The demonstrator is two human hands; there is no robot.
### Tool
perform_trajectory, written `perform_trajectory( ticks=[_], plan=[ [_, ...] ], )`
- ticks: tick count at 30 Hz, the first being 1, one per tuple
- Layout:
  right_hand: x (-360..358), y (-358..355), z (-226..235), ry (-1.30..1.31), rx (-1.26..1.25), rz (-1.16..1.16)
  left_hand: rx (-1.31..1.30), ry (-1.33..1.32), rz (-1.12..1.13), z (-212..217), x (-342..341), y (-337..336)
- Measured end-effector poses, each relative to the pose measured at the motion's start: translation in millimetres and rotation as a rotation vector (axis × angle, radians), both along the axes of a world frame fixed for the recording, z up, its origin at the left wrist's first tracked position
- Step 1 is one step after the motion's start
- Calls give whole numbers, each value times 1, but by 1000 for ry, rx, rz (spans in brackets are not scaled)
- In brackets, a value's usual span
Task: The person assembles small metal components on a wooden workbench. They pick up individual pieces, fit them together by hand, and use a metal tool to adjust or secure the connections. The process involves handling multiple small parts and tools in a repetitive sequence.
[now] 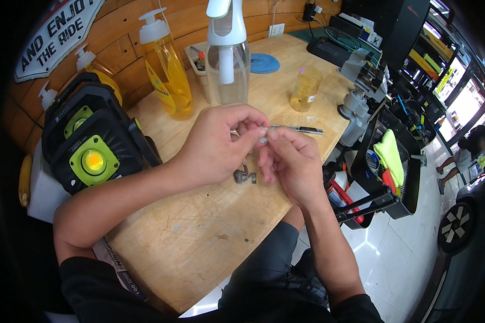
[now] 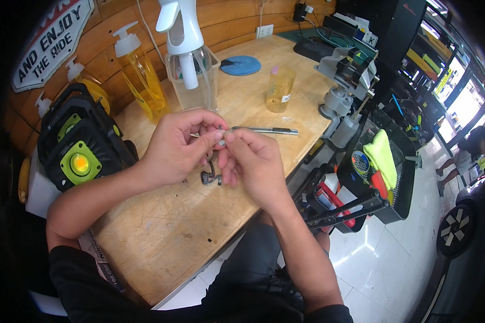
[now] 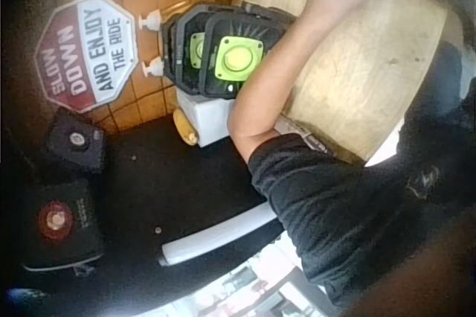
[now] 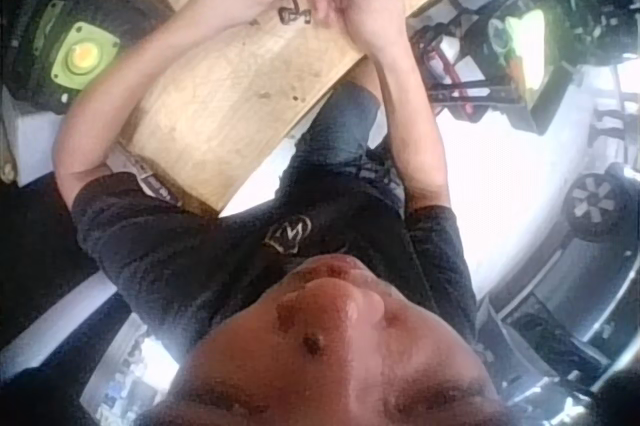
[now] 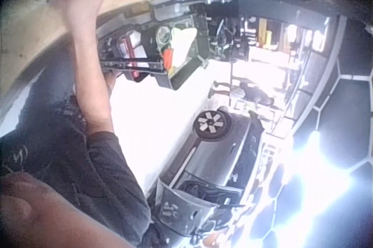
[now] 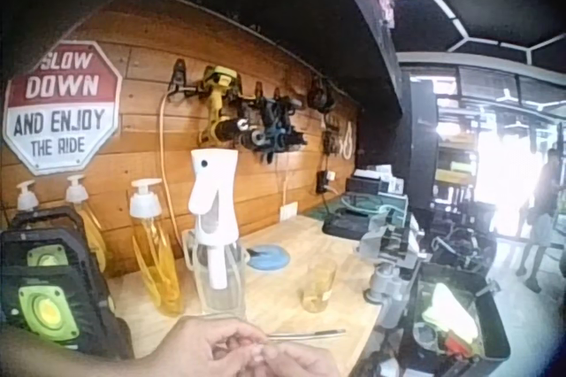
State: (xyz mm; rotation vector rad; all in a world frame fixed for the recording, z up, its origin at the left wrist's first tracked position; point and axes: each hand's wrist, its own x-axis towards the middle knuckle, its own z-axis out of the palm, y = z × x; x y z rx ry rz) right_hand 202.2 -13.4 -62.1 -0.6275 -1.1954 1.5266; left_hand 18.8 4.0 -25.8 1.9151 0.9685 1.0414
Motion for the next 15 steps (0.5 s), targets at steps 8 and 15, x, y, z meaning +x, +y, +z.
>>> perform_trajectory(
  ticks=[8,15],
  plan=[
    [4,-5,-1,-30,40,17,215,33,-10,4,2,-3],
    [0,-6,0,-98,34,-14,-185,-7,2,10,-3,1]
  ],
)
